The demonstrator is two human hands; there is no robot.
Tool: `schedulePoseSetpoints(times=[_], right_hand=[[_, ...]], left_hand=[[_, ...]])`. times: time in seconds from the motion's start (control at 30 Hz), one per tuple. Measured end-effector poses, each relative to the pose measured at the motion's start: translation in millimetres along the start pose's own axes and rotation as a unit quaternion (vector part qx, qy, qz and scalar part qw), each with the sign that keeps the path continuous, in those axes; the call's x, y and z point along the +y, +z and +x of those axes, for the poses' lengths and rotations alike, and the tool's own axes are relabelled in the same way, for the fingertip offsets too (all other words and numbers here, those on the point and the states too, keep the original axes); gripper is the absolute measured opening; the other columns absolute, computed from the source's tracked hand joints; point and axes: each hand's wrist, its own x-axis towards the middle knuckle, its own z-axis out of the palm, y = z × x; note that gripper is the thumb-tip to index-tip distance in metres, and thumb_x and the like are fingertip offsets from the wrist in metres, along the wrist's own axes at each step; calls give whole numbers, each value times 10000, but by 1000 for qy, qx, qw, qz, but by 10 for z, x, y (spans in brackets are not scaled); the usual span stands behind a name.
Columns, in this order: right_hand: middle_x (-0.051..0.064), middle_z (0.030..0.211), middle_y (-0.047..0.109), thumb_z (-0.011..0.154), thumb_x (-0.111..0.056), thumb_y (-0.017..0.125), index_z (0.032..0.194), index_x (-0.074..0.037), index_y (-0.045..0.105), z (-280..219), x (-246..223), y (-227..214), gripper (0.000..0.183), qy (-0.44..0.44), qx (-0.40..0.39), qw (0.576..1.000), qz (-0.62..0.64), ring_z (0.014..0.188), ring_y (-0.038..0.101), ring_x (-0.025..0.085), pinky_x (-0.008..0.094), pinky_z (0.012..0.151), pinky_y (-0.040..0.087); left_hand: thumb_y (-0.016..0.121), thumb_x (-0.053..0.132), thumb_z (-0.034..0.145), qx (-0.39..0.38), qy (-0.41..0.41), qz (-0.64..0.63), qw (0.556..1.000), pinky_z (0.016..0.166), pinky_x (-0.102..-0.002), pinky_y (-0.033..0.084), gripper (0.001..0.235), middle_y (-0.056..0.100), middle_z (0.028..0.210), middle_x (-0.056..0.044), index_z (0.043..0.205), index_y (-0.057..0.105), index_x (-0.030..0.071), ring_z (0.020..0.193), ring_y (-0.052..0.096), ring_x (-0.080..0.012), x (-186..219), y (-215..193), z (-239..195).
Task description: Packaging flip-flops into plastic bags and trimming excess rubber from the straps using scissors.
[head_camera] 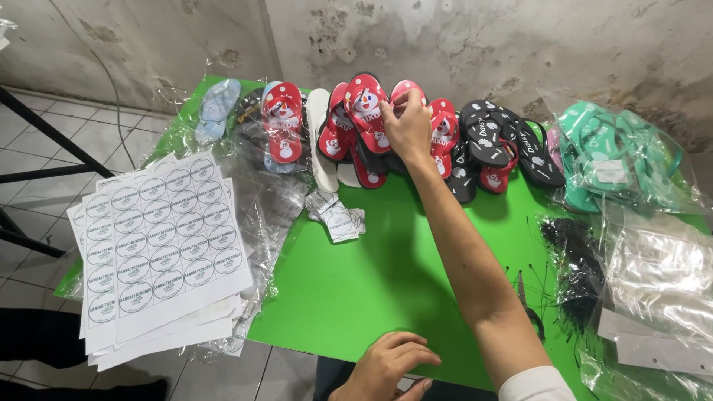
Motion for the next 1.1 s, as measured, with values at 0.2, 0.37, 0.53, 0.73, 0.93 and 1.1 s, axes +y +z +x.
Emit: schedulePoseSetpoints(times=[0.2, 0.37, 0.53, 0.73, 0.93, 1.1], right_hand=[[17, 985, 659, 930, -172, 646, 1019, -114, 596, 86, 240, 131, 117, 8, -4, 992, 130, 882, 635, 140, 290, 798, 562], [31, 1001, 694, 939, -123, 647, 1042, -105, 658, 94, 264, 129, 105, -7, 7, 984, 179, 876, 655, 121, 252, 786, 580], [20, 958, 729, 971, -132, 666, 1026, -96, 710, -42, 58, -72, 79, -14, 4, 970, 242, 822, 670, 95, 229, 725, 576], [23, 977, 719, 974, -165, 695, 1102, -93, 698, -480, -235, -676, 147, -41, -8, 971, 235, 772, 620, 66, 203, 691, 584], [1, 897, 642, 979, -88, 698, 1114, -65, 680, -1170, -377, -1510, 138, -50, -98, 986, 122, 718, 508, 57, 194, 611, 461], [58, 936, 729, 879, -74, 719, 1020, -77, 695, -1806, -330, -1878, 142, 24, -235, 972, -5, 791, 650, 142, 260, 670, 550]], left_hand=[[670, 180, 986, -3, -5, 5, 1000, 988, -475, 512, 215, 739, 1144, -61, 1169, 687, 69, 1150, 641, -310, 12, -7, 2], [661, 170, 979, -5, -7, 3, 1000, 997, -472, 501, 223, 733, 1148, -64, 1171, 686, 60, 1155, 631, -312, 64, -41, 23], [672, 153, 964, -1, -4, 4, 1000, 1008, -456, 505, 216, 731, 1147, -45, 1162, 685, 68, 1150, 634, -305, 58, -37, 15], [620, 193, 1009, -2, 1, -11, 1000, 989, -464, 502, 231, 728, 1128, -121, 1162, 667, 26, 1142, 643, -330, 147, -136, 71], [694, 126, 911, -15, -61, -73, 995, 974, -456, 501, 419, 654, 1252, -155, 1308, 598, 34, 1158, 612, -347, 88, -95, 51], [647, 164, 957, -32, -282, -198, 938, 1082, -386, 458, 356, 623, 1299, -73, 1296, 554, 111, 1274, 588, -244, 298, -321, 204]])
